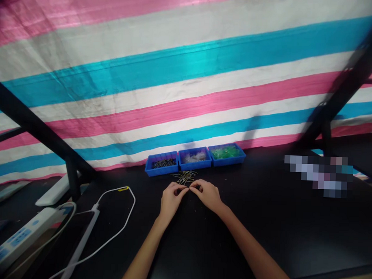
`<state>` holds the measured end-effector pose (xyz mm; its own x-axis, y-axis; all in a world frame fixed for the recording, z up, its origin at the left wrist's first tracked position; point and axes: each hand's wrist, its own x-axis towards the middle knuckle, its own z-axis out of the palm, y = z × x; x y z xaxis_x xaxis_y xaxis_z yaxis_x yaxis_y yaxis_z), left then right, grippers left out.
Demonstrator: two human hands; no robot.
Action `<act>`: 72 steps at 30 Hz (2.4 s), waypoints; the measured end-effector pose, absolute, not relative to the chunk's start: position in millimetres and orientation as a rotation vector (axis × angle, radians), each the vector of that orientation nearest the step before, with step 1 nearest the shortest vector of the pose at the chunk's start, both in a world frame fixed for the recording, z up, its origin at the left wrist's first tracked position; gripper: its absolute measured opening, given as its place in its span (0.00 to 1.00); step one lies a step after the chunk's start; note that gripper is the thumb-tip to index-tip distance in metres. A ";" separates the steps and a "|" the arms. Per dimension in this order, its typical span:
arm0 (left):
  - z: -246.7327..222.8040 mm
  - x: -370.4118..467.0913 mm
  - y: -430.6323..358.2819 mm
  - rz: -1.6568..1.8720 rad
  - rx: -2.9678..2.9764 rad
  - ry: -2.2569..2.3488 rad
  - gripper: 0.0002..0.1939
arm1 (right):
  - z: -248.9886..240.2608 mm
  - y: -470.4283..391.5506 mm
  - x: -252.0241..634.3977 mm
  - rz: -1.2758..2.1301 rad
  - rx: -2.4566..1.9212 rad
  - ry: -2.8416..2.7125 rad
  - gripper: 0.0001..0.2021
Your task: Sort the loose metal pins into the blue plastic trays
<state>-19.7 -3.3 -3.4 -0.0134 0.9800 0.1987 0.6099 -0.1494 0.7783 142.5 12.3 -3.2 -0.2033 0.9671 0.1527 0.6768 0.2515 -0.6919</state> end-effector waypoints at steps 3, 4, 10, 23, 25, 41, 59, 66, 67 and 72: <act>-2.9 -18.9 -0.7 1.145 1.721 1.573 0.12 | -5.3 15.6 142.8 0.804 -1.392 -1.852 0.11; -2.3 -18.3 0.0 1.186 1.697 1.538 0.12 | -6.1 16.5 142.7 0.853 -1.344 -1.812 0.11; 1.5 -13.3 -0.4 1.297 1.593 1.441 0.13 | -9.5 13.6 136.9 0.879 -1.244 -1.782 0.11; 4.5 -15.9 0.5 1.323 1.555 1.446 0.14 | -4.0 7.9 127.9 1.138 -1.140 -1.616 0.13; 5.0 -16.3 1.1 1.311 1.569 1.447 0.14 | -3.1 8.6 128.8 1.157 -1.152 -1.529 0.14; -6.0 -21.3 -4.5 0.759 2.162 1.761 0.11 | -0.2 15.2 136.9 1.078 -1.272 -1.169 0.20; -6.8 -14.0 -3.8 0.720 2.360 1.618 0.12 | 1.6 16.0 140.8 1.019 -1.242 -1.190 0.20; -3.0 -20.3 -0.5 0.709 2.202 1.760 0.11 | 2.3 16.3 140.9 0.999 -1.249 -1.260 0.20; -2.2 -20.3 -0.8 0.697 2.187 1.778 0.11 | 2.2 16.5 140.8 0.999 -1.252 -1.265 0.21; -0.9 -20.4 -2.6 0.683 2.139 1.914 0.09 | -2.3 22.0 136.7 1.053 -1.243 -1.262 0.21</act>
<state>-20.4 -2.6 -0.9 0.0597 0.9760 0.2093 0.8880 -0.1477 0.4355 136.7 22.0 -2.3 0.0644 0.9942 0.0867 0.0923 0.0805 -0.9925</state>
